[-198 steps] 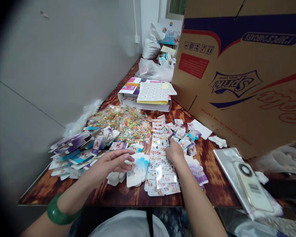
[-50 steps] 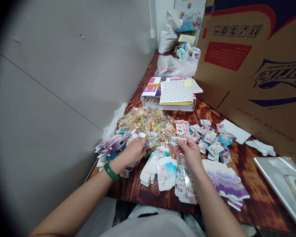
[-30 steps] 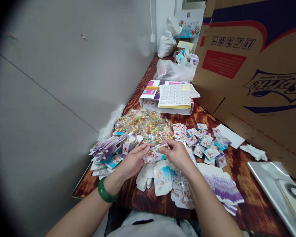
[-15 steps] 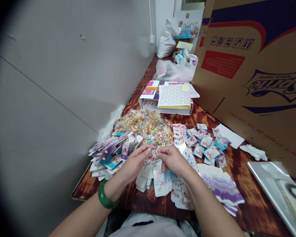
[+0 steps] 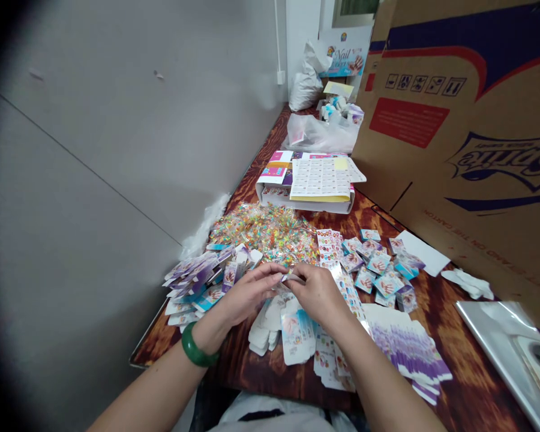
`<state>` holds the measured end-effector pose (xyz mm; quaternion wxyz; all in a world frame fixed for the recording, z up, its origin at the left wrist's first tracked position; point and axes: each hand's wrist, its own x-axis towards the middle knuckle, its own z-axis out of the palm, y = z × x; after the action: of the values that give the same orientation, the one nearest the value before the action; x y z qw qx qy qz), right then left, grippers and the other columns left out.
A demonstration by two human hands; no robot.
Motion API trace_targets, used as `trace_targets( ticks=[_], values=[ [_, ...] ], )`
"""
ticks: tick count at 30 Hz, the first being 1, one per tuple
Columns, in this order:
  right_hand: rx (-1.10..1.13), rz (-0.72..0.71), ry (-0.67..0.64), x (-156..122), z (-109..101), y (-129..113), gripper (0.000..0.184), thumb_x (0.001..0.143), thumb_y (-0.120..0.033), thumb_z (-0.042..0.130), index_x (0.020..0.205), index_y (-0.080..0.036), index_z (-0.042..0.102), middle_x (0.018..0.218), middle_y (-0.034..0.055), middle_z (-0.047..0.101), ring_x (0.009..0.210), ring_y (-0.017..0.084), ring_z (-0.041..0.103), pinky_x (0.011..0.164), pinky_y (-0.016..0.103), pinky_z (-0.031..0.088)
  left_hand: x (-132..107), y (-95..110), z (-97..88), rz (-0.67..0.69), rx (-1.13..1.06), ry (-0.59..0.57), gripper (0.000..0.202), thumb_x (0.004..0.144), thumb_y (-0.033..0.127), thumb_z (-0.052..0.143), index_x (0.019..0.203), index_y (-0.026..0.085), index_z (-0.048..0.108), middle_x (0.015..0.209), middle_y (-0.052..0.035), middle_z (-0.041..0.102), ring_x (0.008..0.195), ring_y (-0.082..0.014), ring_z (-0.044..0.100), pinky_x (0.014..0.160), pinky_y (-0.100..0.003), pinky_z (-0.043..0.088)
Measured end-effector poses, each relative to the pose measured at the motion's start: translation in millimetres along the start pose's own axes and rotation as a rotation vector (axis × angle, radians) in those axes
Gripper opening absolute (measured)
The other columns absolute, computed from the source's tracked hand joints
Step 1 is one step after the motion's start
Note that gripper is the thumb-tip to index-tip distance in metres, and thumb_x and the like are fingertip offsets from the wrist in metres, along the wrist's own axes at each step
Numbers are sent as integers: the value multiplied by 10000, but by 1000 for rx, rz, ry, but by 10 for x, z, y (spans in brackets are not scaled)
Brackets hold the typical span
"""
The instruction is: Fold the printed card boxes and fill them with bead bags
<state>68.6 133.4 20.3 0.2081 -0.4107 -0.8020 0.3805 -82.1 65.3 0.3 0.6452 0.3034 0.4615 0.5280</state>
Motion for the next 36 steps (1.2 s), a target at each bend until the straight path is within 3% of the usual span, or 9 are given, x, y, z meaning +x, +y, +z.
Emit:
trace_targets(
  ticks=[4, 8, 11, 14, 17, 21, 26, 32, 36],
  values=[
    [-116, -65, -36, -8, -19, -61, 209, 724, -194, 525, 525, -187, 463, 513, -28, 487, 502, 105, 426, 480, 214, 267, 6, 98, -55, -136, 94, -68, 248, 713, 299, 667, 922, 167, 642, 931, -49, 618, 861, -153, 563, 773, -282, 414],
    [-117, -57, -21, -3, 9, -42, 152, 685, -142, 537, 543, -186, 503, 539, -17, 514, 534, 118, 450, 502, 223, 283, 27, 103, -8, -150, 112, -2, 180, 656, 230, 669, 817, 156, 635, 794, -25, 615, 743, -130, 562, 714, -271, 416],
    [184, 30, -76, 9, -9, 15, 42, 685, -199, 583, 646, -185, 587, 599, -9, 562, 551, 123, 484, 507, 228, 339, 54, 68, 25, -97, 64, 70, 128, 635, 196, 639, 750, 145, 615, 731, -18, 601, 685, -127, 557, 677, -272, 424],
    [653, 179, -202, 22, -48, 93, 196, 678, -286, 646, 837, -172, 631, 675, 3, 611, 564, 121, 539, 531, 239, 420, 59, 51, 39, -62, -53, 91, 121, 636, 198, 639, 738, 144, 602, 720, -14, 595, 681, -135, 572, 702, -302, 444],
    [880, 277, -224, 32, -29, 167, 294, 611, -293, 727, 862, -174, 631, 638, -17, 595, 492, 90, 516, 474, 213, 415, 52, 42, 48, -53, -104, 86, 145, 626, 204, 681, 733, 145, 604, 721, -10, 599, 682, -134, 581, 719, -313, 455],
    [804, 197, -22, 20, 89, 228, 223, 615, -322, 740, 755, -180, 640, 599, -17, 573, 422, 78, 460, 386, 202, 375, 66, 20, 35, -62, -72, 98, 216, 654, 291, 716, 797, 152, 633, 801, -36, 630, 721, -145, 595, 677, -283, 462],
    [545, -32, 95, -35, 173, 253, 150, 713, -332, 675, 774, -197, 695, 916, 70, 643, 585, 122, 551, 497, 255, 470, 67, 2, 4, -122, -50, 144, 281, 690, 388, 698, 878, 183, 658, 808, -24, 622, 700, -121, 578, 616, -247, 477],
    [615, 82, 98, -37, 157, 190, 204, 652, -371, 719, 682, -181, 651, 542, -15, 558, 446, 95, 451, 410, 217, 364, 26, -52, -26, -110, -63, 48, 323, 668, 300, 736, 957, 172, 668, 958, -65, 644, 827, -153, 603, 688, -251, 489],
    [597, 91, 97, -25, 143, 137, 220, 676, -388, 698, 658, -176, 640, 487, -25, 514, 413, 94, 428, 395, 220, 337, 12, -56, -25, -99, -81, 24, 325, 672, 277, 734, 974, 170, 675, 963, -78, 663, 835, -161, 614, 728, -266, 488]
  ],
)
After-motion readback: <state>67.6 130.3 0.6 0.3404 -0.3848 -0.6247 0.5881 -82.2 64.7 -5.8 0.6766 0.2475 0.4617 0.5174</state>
